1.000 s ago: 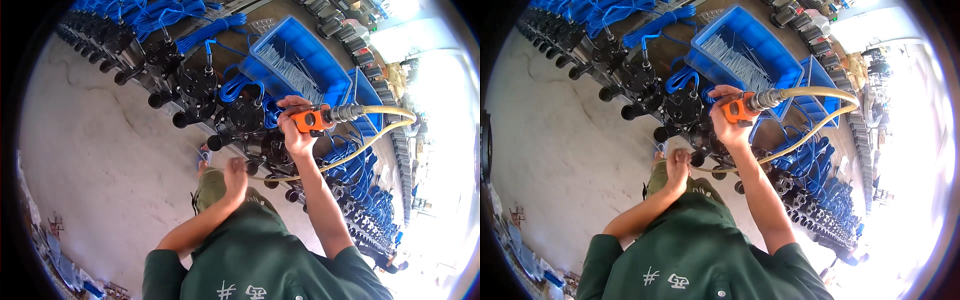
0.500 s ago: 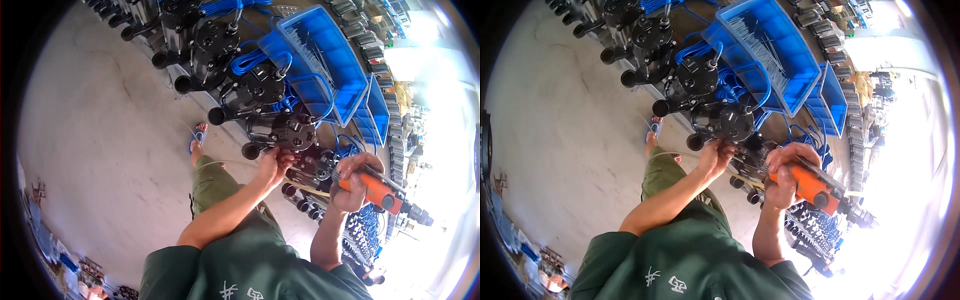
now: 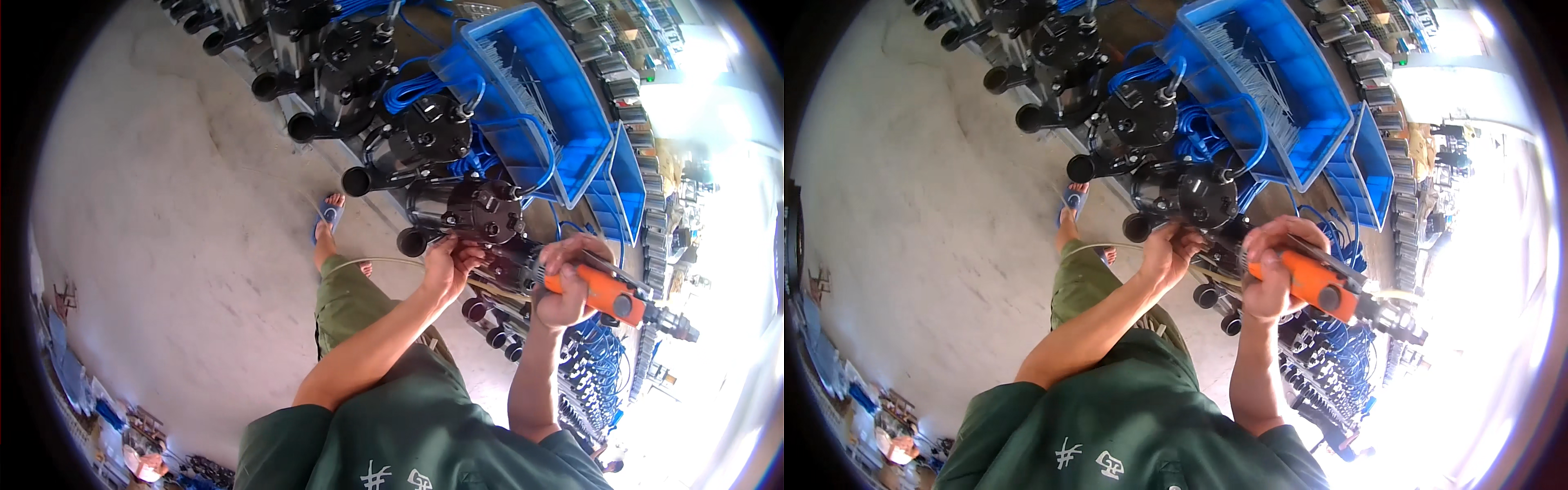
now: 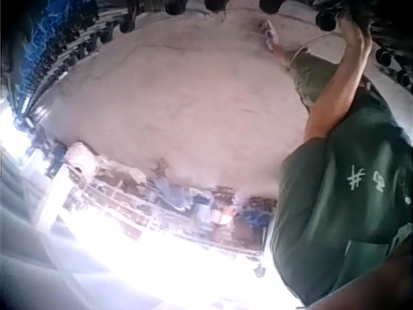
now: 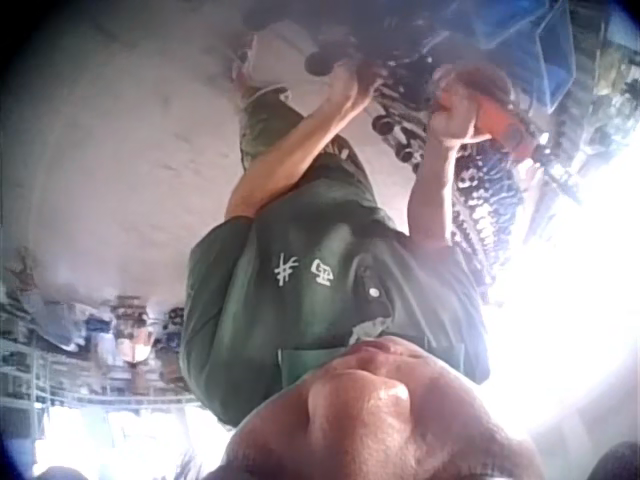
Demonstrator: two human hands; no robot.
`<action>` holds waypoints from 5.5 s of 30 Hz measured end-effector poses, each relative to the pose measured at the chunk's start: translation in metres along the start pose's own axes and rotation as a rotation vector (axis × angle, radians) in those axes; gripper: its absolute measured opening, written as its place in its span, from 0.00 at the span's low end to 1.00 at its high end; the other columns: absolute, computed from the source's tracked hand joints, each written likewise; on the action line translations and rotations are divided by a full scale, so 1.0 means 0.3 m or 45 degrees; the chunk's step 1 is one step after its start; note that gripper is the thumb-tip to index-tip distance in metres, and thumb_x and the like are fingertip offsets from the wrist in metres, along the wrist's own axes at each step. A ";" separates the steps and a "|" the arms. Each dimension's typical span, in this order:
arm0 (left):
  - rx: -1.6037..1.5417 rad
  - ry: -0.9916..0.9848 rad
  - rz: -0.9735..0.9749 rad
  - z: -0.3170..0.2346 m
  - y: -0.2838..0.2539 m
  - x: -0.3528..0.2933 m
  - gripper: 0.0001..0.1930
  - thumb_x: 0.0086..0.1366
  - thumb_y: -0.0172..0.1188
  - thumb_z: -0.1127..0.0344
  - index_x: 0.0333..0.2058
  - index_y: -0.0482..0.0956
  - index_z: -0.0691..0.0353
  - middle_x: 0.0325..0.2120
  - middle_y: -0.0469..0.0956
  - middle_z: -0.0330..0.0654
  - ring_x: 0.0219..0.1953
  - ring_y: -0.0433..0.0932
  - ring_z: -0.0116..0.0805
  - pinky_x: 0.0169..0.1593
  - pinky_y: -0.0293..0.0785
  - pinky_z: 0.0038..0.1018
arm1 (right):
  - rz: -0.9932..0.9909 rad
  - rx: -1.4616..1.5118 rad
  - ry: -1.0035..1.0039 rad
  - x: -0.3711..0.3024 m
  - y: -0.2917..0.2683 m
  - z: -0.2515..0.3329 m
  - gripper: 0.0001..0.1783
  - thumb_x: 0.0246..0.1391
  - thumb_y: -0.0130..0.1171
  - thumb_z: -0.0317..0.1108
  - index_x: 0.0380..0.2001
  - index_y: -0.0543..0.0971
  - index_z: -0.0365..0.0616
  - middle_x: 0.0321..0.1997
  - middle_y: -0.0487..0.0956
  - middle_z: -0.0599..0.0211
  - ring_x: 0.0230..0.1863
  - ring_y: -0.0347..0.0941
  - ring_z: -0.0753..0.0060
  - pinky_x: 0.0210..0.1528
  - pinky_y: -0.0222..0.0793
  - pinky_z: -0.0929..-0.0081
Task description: The person is assembling water pumps by inserting long metal rods into the pump housing and using a pneumatic tool to secure them.
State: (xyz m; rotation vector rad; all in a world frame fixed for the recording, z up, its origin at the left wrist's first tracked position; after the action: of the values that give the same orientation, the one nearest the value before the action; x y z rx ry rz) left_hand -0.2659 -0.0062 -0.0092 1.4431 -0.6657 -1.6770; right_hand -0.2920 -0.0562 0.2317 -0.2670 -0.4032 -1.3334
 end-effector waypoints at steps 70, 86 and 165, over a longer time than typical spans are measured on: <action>2.212 1.208 0.084 -0.215 0.153 -0.054 0.58 0.45 0.75 0.76 0.70 0.45 0.72 0.33 0.82 0.44 0.31 0.84 0.34 0.41 0.80 0.30 | -0.136 0.115 0.027 0.235 -0.040 -0.061 0.15 0.43 0.55 0.15 0.38 0.77 0.35 0.35 0.81 0.62 0.33 0.78 0.74 0.37 0.74 0.77; 2.443 1.391 -0.018 -0.230 0.140 -0.050 0.29 0.51 0.79 0.54 0.37 0.74 0.73 0.32 0.80 0.54 0.33 0.82 0.55 0.39 0.78 0.44 | -0.009 -0.119 -0.102 0.240 -0.052 -0.122 0.14 0.42 0.52 0.19 0.35 0.79 0.34 0.33 0.82 0.62 0.35 0.80 0.72 0.41 0.76 0.73; 2.120 1.434 0.594 -0.300 0.201 0.050 0.57 0.33 0.82 0.65 0.63 0.58 0.68 0.54 0.73 0.57 0.53 0.77 0.51 0.56 0.76 0.39 | 0.064 0.179 -0.032 0.030 -0.073 0.231 0.25 0.46 0.53 0.17 0.51 0.72 0.34 0.36 0.80 0.56 0.28 0.75 0.74 0.33 0.74 0.76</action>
State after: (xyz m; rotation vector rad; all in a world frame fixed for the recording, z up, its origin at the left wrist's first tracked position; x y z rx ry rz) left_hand -0.1645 -0.0410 0.0129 2.5152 -1.5615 0.5667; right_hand -0.3208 -0.0404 0.2972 -0.1754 -0.5064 -1.2473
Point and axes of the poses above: each hand's wrist, its own x-axis towards the middle knuckle, its own y-axis out of the palm, z = x × y, the point moved 5 cm from there along x, towards the middle knuckle
